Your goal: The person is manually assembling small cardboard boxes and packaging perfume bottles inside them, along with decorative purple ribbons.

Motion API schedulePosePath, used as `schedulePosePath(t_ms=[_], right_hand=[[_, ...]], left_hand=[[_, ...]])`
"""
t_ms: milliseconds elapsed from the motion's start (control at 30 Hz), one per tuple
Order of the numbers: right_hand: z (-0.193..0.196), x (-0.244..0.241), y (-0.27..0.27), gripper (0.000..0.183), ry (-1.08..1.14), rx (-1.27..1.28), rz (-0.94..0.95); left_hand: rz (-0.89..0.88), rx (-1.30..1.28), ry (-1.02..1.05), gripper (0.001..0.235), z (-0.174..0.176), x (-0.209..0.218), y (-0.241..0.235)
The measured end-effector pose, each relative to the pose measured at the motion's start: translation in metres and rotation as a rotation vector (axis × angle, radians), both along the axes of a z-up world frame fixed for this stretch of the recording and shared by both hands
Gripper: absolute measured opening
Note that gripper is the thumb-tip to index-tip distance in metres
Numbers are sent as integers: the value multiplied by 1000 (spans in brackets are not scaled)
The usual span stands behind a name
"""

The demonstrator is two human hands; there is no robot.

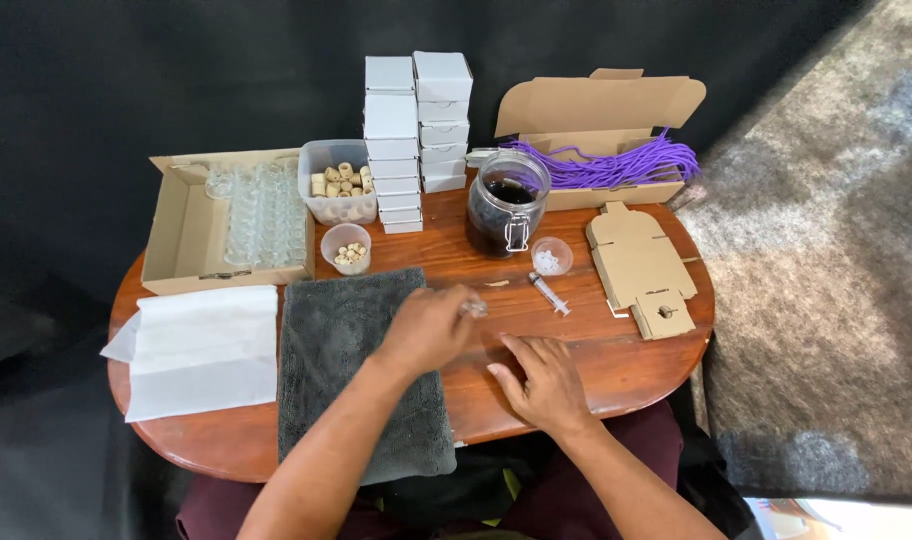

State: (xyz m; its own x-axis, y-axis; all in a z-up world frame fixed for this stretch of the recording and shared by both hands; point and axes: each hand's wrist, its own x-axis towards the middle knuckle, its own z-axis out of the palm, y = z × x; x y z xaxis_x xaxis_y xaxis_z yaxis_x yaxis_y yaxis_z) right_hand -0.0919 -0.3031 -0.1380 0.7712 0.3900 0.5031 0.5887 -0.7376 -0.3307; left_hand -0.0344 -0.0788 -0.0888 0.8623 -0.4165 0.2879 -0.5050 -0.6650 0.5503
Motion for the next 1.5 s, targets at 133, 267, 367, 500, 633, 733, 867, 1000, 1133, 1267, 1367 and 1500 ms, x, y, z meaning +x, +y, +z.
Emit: schedulePosePath(t_ms=[133, 267, 367, 500, 633, 733, 867, 1000, 1133, 1267, 1367, 1500], right_hand=[[-5, 1, -3, 39, -15, 56, -18], [-5, 2, -3, 37, -27, 87, -17], [-6, 2, -3, 36, -49, 87, -17], [-1, 1, -1, 34, -40, 110, -8], [2, 0, 0, 35, -36, 121, -9], [0, 1, 0, 35, -72, 124, -10], [-1, 1, -2, 37, -53, 119, -6], [-3, 0, -1, 37, -61, 142, -15], [-3, 1, -2, 38, -45, 154, -25], [-3, 7, -1, 38, -39, 177, -21], [3, 21, 4, 37, -33, 194, 0], [-15, 45, 6, 32, -43, 162, 53]], left_hand=[[-53, 38, -18, 19, -18, 4, -15], [-110, 38, -43, 16, -23, 5, -18], [-116, 10, 7, 17, -21, 4, -22], [-107, -27, 148, 27, -16, -1, -22], [-95, -21, 176, 31, -4, -8, -20], [-85, 15, 199, 41, -2, -11, -17], [-76, 57, 186, 37, -4, -10, -17], [-46, 122, 166, 28, -9, -11, -19], [-41, 137, 142, 28, -13, -10, -17], [-37, 41, 86, 43, -25, -11, -14], [-12, -32, -31, 49, -35, -10, -16], [113, -140, -192, 49, -78, 3, -10]])
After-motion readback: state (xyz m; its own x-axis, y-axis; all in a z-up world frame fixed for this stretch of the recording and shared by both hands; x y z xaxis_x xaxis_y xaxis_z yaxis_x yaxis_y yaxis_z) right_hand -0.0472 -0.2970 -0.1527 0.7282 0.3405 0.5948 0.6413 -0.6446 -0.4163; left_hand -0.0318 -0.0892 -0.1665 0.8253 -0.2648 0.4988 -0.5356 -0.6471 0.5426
